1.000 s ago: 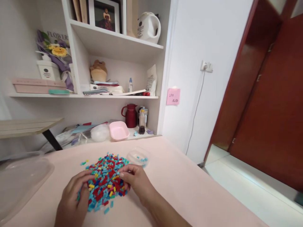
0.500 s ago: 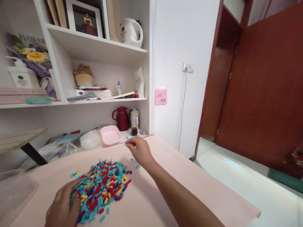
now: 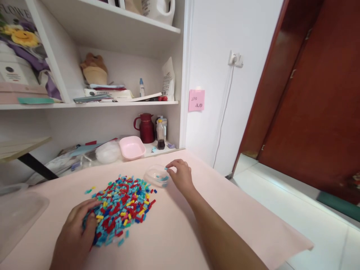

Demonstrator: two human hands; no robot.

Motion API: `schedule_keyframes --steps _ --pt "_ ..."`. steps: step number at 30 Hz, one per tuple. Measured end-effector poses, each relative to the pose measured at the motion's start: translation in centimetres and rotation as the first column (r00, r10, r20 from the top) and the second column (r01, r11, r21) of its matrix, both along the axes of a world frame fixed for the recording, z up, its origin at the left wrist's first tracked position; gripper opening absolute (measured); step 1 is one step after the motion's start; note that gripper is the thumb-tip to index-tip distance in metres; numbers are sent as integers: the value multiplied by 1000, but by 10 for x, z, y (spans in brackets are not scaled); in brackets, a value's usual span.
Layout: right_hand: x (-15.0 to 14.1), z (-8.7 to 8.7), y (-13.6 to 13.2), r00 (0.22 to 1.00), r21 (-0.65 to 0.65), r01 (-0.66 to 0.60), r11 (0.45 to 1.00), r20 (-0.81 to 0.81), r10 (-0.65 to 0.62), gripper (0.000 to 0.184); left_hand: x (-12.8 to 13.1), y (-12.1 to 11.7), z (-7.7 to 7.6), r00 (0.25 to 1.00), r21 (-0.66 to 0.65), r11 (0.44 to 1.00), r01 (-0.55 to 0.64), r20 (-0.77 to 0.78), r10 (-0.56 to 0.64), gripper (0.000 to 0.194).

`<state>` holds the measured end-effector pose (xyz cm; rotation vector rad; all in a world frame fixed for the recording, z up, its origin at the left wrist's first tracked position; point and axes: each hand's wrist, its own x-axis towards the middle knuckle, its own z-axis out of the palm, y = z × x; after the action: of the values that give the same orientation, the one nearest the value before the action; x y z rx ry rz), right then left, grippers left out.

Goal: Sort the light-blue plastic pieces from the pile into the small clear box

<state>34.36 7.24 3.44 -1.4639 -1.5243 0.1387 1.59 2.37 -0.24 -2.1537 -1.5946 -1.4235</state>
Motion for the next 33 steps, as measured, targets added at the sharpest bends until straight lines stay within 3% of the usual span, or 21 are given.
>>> schedule_keyframes --steps 6,9,10,12,15,21,25,33 --pt "-7 0 -7 998 97 -53 994 -29 56 16 5 -7 2 998 -34 999 -15 68 17 26" --pt "-19 5 -17 968 37 -225 974 -102 228 17 7 -9 2 995 -50 999 -16 95 21 26" --pt "-24 7 -20 938 -26 -325 945 -132 319 18 8 -10 3 994 -55 998 -15 104 21 26" --pt "-34 8 -28 845 -156 -532 832 -165 509 18 9 -11 3 993 -64 998 -7 121 14 26" --pt "-51 6 -38 726 -274 -679 681 -111 679 16 11 -13 5 989 -73 997 1 150 10 26" --pt "-80 -11 -52 610 -222 -747 627 145 779 18 15 -15 6 988 -96 995 18 156 -3 26" --pt "-88 -19 -61 531 -290 -747 599 283 799 24 17 -17 7 989 -103 994 20 149 -4 27" --pt "-85 -19 -59 525 -361 -729 581 250 814 25 21 -20 8 986 -144 988 55 164 -31 29"
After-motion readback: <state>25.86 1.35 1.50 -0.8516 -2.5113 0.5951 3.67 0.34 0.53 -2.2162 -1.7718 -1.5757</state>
